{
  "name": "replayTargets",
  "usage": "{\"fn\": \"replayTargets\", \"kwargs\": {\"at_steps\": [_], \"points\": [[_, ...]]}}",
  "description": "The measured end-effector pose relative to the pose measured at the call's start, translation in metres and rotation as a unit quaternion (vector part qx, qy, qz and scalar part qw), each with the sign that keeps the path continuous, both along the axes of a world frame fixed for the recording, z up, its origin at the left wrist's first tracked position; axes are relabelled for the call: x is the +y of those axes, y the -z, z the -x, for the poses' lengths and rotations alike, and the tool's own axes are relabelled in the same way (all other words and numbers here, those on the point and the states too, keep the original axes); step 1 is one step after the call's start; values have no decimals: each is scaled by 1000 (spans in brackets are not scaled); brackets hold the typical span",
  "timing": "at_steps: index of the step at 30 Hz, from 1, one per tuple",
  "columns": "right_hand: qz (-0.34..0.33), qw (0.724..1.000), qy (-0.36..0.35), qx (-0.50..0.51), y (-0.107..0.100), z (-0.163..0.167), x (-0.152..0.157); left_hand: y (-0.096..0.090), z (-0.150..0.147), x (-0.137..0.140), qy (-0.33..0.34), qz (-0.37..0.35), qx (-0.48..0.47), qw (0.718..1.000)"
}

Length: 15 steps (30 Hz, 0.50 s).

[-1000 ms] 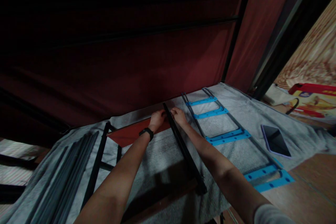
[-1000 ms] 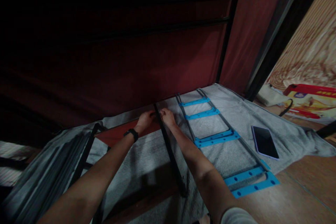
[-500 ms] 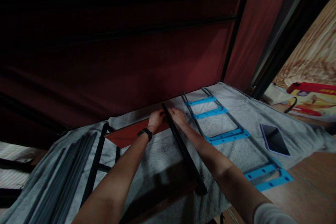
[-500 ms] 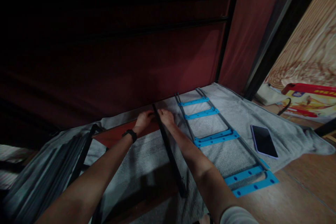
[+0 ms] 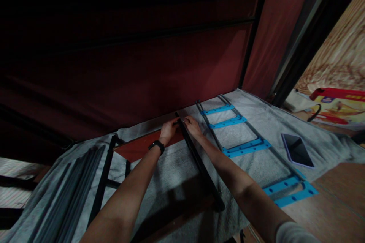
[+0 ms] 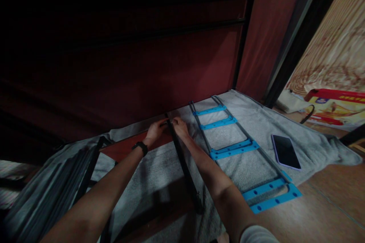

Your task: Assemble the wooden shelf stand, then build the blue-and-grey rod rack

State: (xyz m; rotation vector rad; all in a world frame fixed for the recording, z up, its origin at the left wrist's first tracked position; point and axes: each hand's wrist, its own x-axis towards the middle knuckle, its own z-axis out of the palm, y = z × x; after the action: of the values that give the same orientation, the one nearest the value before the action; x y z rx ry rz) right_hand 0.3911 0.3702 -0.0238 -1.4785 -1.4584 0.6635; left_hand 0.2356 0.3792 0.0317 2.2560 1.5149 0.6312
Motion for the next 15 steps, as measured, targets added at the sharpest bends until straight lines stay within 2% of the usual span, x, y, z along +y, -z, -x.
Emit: {"fn": "replayTargets", "kwargs": {"at_steps": [4,10,15], "points": [[9,999,-11,47,-2,1,0,-2,0,0,2,9,-13,1000],[17,999,7,43,-5,5,0,-7,0,-2,-28,9,-9,1000],[19,999,14,43,-5,6,0,-10,3,1,8,45,-20,999]]}}
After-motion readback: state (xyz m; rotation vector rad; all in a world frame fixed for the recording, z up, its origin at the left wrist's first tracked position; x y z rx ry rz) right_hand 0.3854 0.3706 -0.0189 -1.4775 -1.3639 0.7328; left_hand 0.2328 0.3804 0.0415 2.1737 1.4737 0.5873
